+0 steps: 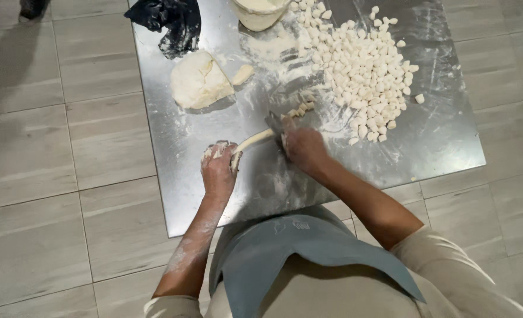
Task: The person rolls pieces of dough into long strips on a metal table, cuts the strips into small chunks using a bench scraper, and gathers the resulting dough balls into a pile.
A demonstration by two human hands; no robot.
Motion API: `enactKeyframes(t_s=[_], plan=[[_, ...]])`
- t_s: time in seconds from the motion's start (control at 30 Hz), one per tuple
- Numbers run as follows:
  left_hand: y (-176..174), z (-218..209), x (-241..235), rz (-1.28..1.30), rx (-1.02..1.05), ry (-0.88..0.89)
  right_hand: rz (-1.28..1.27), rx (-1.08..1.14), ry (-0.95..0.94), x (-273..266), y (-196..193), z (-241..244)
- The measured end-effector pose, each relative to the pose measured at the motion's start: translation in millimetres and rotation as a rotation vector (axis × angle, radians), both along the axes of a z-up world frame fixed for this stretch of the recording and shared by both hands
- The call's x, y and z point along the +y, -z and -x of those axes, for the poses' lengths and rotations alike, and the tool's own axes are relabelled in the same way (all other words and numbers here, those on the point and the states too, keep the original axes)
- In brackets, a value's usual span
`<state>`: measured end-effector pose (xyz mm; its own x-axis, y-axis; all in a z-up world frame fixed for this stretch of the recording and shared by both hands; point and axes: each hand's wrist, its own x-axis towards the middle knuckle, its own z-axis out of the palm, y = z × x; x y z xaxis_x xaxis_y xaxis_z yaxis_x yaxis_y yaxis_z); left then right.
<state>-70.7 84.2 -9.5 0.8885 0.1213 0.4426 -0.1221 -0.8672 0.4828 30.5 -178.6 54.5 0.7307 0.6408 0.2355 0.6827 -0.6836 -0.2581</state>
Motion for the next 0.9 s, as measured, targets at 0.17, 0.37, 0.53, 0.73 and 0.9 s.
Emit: enactKeyframes(t_s=[0.17, 0.37, 0.53, 0.73, 0.9], plan=[[8, 3, -2, 0.027, 0.034, -0.002, -0.067, 0.55, 0.303, 36, -92, 31], [12, -2, -4, 0.015, -0.005, -0.011, 0.348, 0.59, 0.377, 62, -84, 16], [5, 5, -11, 0.068, 0.08, -0.004, 0.528, 0.444, 0.269, 60, -57, 13], [9, -1, -10, 0.066, 0.063, 0.011, 0.45, 0.372, 0.198, 68, -36, 14], [12, 3, 0, 0.089, 0.076, 0.05, 0.368, 0.444, 0.216, 89, -36, 27]])
